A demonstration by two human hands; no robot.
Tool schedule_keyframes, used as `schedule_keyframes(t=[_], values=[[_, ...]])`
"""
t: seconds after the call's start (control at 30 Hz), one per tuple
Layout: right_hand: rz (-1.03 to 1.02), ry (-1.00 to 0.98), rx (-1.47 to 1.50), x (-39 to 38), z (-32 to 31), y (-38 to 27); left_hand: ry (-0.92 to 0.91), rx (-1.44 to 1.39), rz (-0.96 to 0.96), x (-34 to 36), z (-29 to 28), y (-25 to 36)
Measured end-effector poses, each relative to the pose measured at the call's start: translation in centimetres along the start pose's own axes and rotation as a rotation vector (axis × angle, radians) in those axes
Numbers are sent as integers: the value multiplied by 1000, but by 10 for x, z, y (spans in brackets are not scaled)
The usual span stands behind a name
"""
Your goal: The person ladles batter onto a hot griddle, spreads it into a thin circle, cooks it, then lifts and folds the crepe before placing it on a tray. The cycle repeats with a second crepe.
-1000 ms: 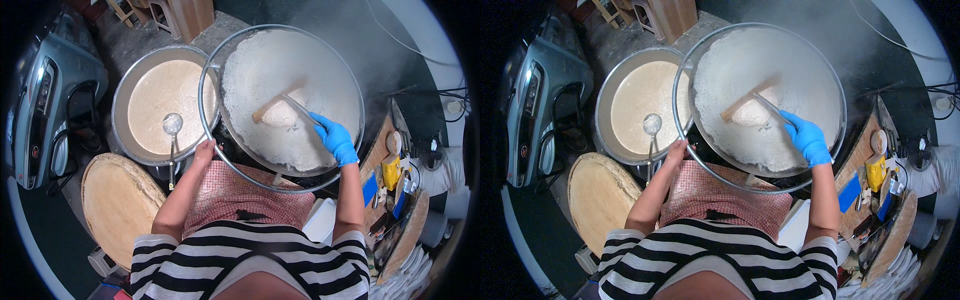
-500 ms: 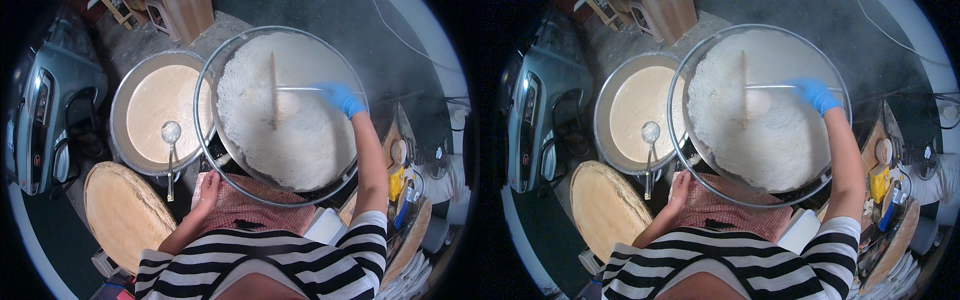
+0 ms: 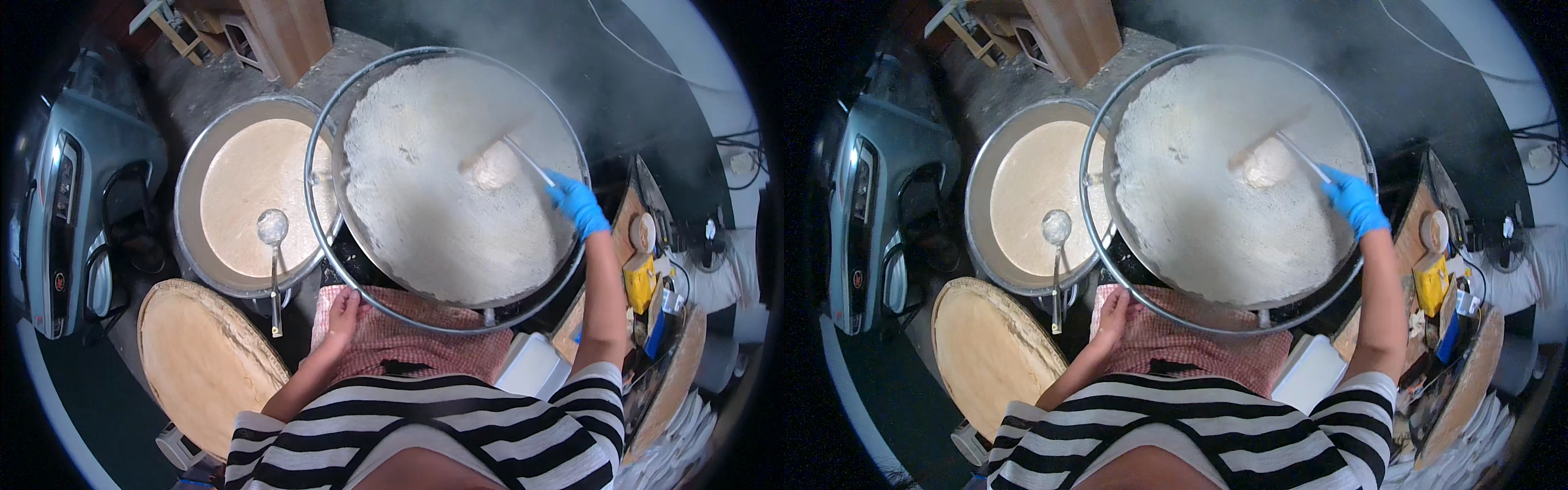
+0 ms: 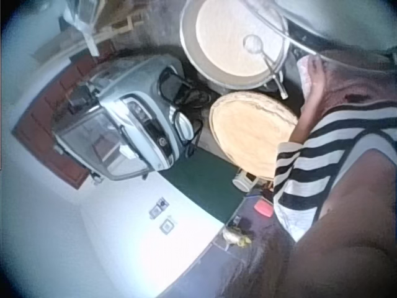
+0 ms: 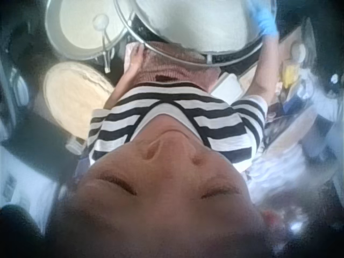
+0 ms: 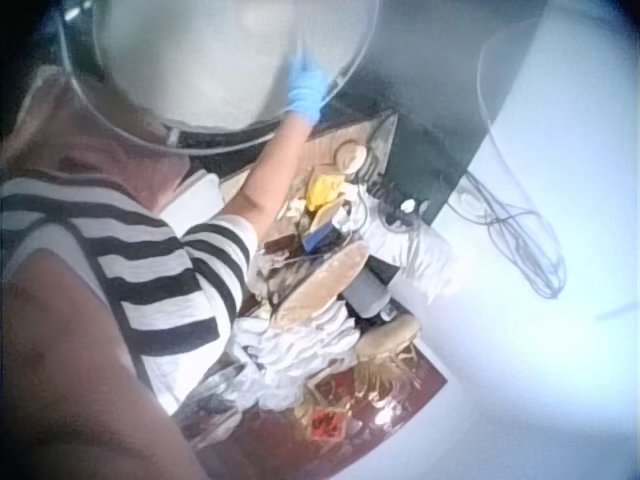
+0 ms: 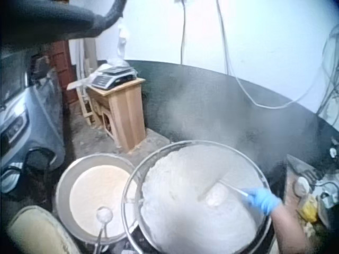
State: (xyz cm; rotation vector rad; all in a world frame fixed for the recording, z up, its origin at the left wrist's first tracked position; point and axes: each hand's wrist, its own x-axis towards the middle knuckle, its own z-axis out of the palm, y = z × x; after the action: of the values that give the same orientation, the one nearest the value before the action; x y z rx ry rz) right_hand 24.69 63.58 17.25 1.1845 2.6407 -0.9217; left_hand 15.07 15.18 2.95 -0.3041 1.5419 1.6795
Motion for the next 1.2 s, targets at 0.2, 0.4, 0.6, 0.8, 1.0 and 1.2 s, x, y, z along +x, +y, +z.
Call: schedule_keyframes(t=[0.2,0.4,0.6,0.8,1.0,1.2], values=[[-73,147,-179,-116,71,-25,-110,14,-162,-9,8,-16],[101,54,-184,-204,94,-70,-264,42,-229,-19,31,-30],[69,62,62,-255,134,-92,-268,80,-260,-25,37,-27],[-63,122,416,-224,112,-71,-268,55,-253,-25,38,-30],[77,-155,481,-108,51,-5,-229,53,-247,-27,45,-28],[-142,-380,91,-23,49,-43,-162,63,-244,-19,41,-15]])
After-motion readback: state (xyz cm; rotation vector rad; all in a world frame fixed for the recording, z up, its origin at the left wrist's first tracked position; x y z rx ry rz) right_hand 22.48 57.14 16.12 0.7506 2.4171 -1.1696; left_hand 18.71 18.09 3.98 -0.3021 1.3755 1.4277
